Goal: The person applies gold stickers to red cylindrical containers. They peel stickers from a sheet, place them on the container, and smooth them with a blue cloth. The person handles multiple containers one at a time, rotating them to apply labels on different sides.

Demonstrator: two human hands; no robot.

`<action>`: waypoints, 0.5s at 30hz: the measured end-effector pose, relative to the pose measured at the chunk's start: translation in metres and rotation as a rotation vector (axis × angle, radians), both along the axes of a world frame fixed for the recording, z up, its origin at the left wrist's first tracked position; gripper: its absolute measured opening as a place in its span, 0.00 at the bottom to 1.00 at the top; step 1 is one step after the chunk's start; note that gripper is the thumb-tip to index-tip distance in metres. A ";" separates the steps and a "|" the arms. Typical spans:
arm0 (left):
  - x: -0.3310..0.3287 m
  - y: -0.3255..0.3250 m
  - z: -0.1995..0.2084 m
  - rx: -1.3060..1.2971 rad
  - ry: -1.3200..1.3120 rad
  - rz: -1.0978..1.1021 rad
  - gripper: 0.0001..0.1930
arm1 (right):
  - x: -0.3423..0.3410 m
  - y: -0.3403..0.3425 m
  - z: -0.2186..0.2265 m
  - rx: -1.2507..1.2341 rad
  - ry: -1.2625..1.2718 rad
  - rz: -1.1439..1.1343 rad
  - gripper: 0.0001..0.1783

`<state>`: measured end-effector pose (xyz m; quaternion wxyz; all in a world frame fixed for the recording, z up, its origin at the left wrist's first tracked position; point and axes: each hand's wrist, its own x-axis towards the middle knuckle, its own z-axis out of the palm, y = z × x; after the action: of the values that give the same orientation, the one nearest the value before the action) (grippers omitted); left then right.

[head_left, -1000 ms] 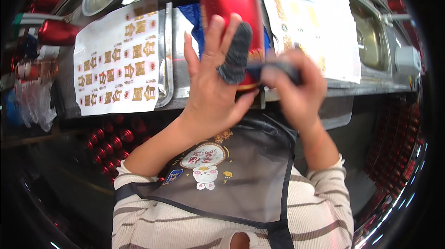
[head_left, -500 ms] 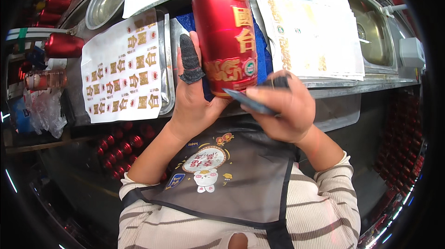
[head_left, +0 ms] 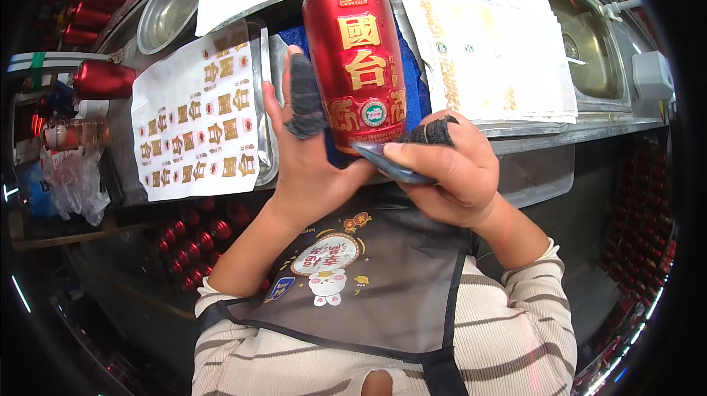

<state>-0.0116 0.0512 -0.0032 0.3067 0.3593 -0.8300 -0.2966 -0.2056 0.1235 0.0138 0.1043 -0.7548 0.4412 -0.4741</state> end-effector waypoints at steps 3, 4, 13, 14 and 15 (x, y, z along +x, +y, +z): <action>-0.007 -0.003 -0.003 -0.107 0.033 0.002 0.47 | 0.002 -0.009 0.010 0.443 -0.806 -0.381 0.14; -0.006 -0.001 -0.004 -0.069 0.054 -0.007 0.50 | -0.005 -0.017 0.009 0.465 -1.063 -0.329 0.15; 0.004 -0.013 0.005 0.680 0.570 -0.057 0.50 | 0.002 -0.014 -0.011 0.830 -0.918 -0.195 0.09; -0.002 -0.013 0.009 0.757 0.638 -0.015 0.47 | 0.006 -0.017 -0.010 0.808 -0.905 -0.197 0.11; -0.005 -0.013 0.011 0.833 0.706 0.027 0.43 | 0.009 -0.020 -0.009 0.785 -0.891 -0.199 0.14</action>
<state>-0.0163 0.0377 0.0077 0.4021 0.3398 -0.4842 -0.6989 -0.1970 0.1037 0.0050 0.5053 -0.3435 0.5657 -0.5539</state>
